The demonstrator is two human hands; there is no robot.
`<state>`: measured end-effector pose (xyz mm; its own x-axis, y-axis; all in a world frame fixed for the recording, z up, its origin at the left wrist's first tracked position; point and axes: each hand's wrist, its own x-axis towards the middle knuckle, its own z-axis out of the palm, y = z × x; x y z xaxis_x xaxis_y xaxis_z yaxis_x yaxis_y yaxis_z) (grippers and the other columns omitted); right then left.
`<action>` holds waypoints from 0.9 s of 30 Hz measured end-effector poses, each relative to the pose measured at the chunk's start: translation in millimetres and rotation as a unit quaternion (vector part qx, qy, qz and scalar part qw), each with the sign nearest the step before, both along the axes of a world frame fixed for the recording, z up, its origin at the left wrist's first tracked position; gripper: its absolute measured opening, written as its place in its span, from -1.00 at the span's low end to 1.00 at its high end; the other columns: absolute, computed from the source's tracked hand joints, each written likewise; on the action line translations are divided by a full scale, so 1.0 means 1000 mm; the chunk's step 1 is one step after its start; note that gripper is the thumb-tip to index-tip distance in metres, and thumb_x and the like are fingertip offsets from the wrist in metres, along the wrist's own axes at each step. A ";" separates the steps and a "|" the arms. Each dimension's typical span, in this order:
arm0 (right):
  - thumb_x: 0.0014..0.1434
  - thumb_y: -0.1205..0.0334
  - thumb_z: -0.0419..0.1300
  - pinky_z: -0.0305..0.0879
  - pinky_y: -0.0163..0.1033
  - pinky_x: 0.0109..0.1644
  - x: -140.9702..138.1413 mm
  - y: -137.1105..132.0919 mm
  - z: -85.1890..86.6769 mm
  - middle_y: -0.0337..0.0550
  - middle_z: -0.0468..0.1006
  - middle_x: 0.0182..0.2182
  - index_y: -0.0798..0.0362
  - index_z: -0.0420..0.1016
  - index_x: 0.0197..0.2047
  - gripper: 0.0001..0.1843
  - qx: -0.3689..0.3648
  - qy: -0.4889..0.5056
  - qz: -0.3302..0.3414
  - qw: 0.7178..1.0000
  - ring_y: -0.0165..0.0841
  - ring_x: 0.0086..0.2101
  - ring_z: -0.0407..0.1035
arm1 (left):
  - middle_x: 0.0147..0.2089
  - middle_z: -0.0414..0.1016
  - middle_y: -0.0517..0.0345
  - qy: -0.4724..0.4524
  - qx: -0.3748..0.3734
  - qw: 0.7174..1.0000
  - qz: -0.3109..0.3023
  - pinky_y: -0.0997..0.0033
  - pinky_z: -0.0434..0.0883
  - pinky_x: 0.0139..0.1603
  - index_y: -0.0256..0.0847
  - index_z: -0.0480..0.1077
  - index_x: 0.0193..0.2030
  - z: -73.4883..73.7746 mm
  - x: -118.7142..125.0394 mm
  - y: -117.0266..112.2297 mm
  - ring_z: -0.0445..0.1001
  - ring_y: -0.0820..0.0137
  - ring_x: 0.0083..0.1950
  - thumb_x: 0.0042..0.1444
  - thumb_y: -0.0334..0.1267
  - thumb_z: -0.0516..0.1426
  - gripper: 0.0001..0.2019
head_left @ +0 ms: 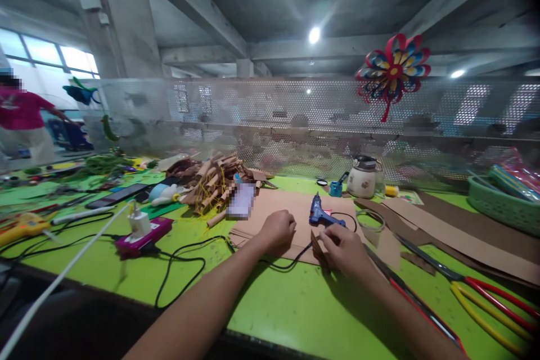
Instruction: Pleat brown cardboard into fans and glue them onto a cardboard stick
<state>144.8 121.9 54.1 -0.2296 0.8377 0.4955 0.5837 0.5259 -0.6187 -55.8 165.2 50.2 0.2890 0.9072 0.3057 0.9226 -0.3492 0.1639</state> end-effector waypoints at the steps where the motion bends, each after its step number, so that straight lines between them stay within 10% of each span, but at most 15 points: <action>1: 0.16 0.19 0.04 0.11 -0.29 -0.41 0.000 -0.001 -0.001 -0.19 0.43 -0.54 0.06 0.37 -0.53 -0.73 0.007 0.004 0.001 1.000 -0.35 -0.49 0.28 | -0.30 0.52 -0.06 -0.001 -0.001 1.000 -0.001 0.37 0.26 -0.31 -0.26 0.54 -0.34 -0.001 0.000 0.000 0.44 0.28 -0.29 0.09 -0.27 -0.02 -0.71; 14: 0.18 0.22 0.05 0.12 -0.29 -0.41 0.002 -0.005 -0.009 -0.19 0.41 -0.57 0.08 0.35 -0.55 -0.72 0.037 0.014 0.006 0.999 -0.36 -0.50 0.29 | -0.32 0.51 0.03 -0.019 -0.015 0.999 0.030 0.45 0.28 -0.28 -0.22 0.54 -0.37 -0.004 0.000 -0.001 0.43 0.37 -0.30 0.09 -0.25 0.01 -0.73; 23: 0.19 0.32 0.05 0.14 -0.26 -0.38 -0.002 -0.010 -0.007 -0.15 0.43 -0.56 0.08 0.36 -0.55 -0.72 0.025 0.030 0.041 0.998 -0.34 -0.46 0.31 | -0.16 0.53 -0.27 0.002 0.040 0.953 0.301 0.30 0.32 -0.18 -0.36 0.50 -0.17 0.068 -0.067 0.082 0.48 0.11 -0.09 0.11 -0.29 -0.02 -0.68; 27: 0.18 0.34 0.07 0.13 -0.25 -0.36 0.000 -0.013 -0.002 -0.16 0.40 -0.54 0.07 0.34 -0.56 -0.73 0.023 0.015 0.041 0.999 -0.34 -0.45 0.28 | -0.20 0.51 -0.32 0.019 0.027 0.939 0.341 0.21 0.35 -0.17 -0.44 0.48 -0.23 0.068 -0.076 0.105 0.48 0.04 -0.09 0.07 -0.25 0.10 -0.74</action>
<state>144.4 108.8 52.3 -0.2813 0.7932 0.5401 0.5188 0.5992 -0.6098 -131.7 269.8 117.8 -0.3417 0.8687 0.3586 0.9398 0.3183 0.1244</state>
